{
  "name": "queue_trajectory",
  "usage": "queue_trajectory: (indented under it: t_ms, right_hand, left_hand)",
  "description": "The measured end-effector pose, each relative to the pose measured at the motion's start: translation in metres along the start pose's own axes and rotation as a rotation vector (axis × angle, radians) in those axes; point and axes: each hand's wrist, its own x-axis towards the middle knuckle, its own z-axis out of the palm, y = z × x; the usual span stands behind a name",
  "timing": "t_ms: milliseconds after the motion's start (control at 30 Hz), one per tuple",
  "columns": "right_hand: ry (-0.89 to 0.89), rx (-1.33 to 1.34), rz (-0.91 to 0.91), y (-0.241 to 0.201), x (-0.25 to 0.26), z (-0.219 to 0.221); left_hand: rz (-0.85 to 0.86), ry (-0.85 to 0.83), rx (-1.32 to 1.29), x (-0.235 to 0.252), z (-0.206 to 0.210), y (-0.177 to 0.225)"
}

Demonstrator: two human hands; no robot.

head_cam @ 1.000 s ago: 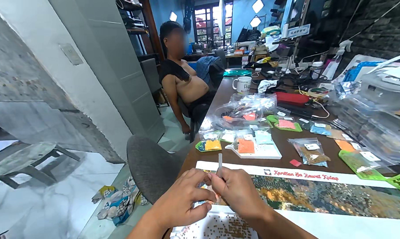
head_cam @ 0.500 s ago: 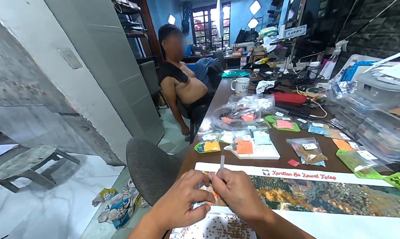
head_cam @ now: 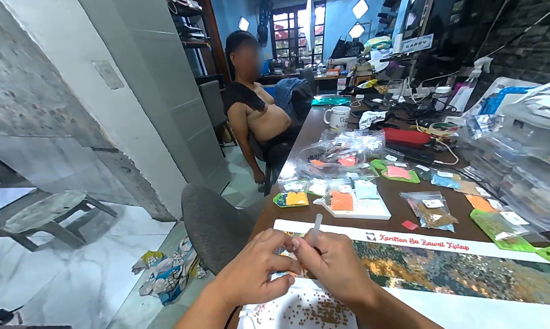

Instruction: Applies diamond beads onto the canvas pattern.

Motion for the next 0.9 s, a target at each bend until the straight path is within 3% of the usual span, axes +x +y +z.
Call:
queue_trajectory:
  t_ms: [133,367,900]
  right_hand:
    - [-0.062,0.189,-0.108,0.0,-0.008,0.0]
    - [-0.132,0.175,-0.299,0.006,-0.016,0.002]
    - [-0.151,0.151,-0.354,0.006,-0.016,0.002]
  left_hand:
    - [0.004,0.002,-0.002,0.0,0.0,0.0]
    - [0.003,0.013,0.013,0.0,0.001,0.0]
    - [0.009,0.005,0.006,0.0,0.0,-0.001]
